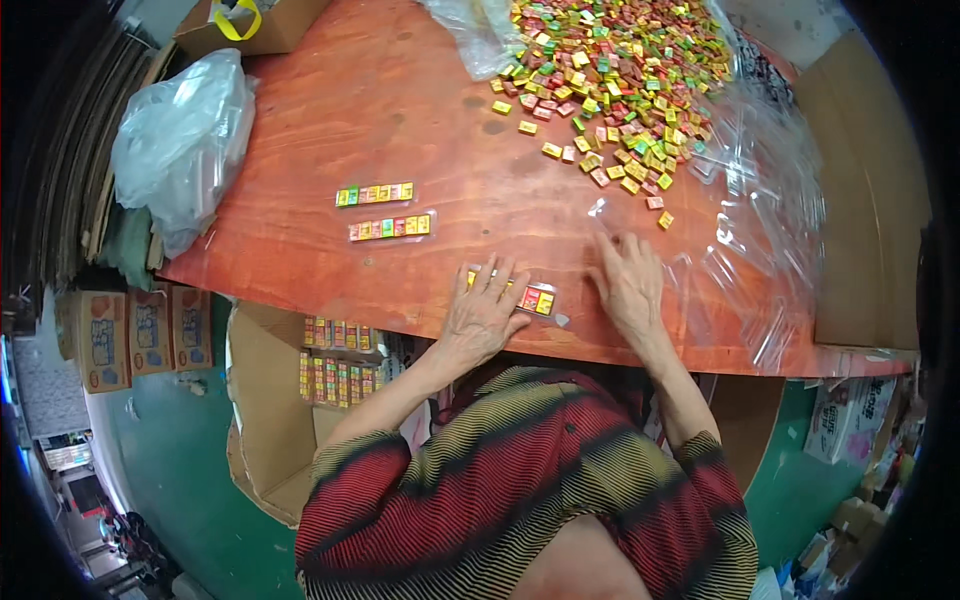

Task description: The recorder is sorting small colorful square items into rows and placing them into plastic packaging.

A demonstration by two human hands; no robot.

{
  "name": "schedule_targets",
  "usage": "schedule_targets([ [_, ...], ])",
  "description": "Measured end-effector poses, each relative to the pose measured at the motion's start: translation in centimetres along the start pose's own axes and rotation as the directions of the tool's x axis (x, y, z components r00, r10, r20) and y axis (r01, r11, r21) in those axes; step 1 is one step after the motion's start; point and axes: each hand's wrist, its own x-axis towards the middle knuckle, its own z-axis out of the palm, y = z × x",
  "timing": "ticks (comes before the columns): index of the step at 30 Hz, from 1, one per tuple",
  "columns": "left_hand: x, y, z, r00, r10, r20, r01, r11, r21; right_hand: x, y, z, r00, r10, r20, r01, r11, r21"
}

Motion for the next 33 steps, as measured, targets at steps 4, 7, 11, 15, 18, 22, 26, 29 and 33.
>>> schedule_targets([
  [4,-1.7,-1.1,-1.7,0.987,-0.139,0.077,0.129,0.984,0.122,0.2,1.6,1.5,0.996,0.026,-0.084,-0.044,0.975,-0.218],
  [7,-3.5,-3.2,-2.7,0.965,-0.264,0.008,0.260,0.954,0.150,0.8,1.0,1.6,0.999,0.033,0.005,-0.032,0.988,-0.148],
  [11,-4.4,-6.0,-2.8,0.938,-0.342,-0.061,0.347,0.926,0.149,1.6,1.5,1.2,0.976,0.097,-0.197,-0.121,0.986,-0.116],
  [15,-4.0,-6.5,-2.7,0.876,-0.389,-0.284,0.465,0.838,0.287,1.8,2.5,2.1,0.975,0.153,-0.163,-0.179,0.971,-0.160],
  [18,-2.4,-4.6,-3.0,0.877,-0.337,-0.343,0.436,0.859,0.270,2.6,4.0,2.1,0.982,0.167,-0.083,-0.172,0.984,-0.054],
  [22,1.7,-1.2,-2.0,0.922,-0.185,-0.340,0.210,0.977,0.038,2.9,3.4,1.5,0.960,0.002,-0.279,-0.020,0.998,-0.064],
  [26,5.7,1.0,-1.4,0.939,-0.132,-0.317,0.089,0.985,-0.149,1.8,2.1,2.0,0.990,-0.064,-0.126,0.049,0.992,-0.117],
  [29,7.3,0.7,-0.9,0.955,-0.134,-0.266,0.071,0.970,-0.233,1.1,0.8,1.0,0.981,-0.149,-0.125,0.134,0.983,-0.123],
  [33,9.5,-1.8,-0.1,0.964,-0.162,-0.210,0.095,0.950,-0.299,-1.0,0.0,2.5,0.977,-0.206,-0.050,0.196,0.969,-0.151],
])
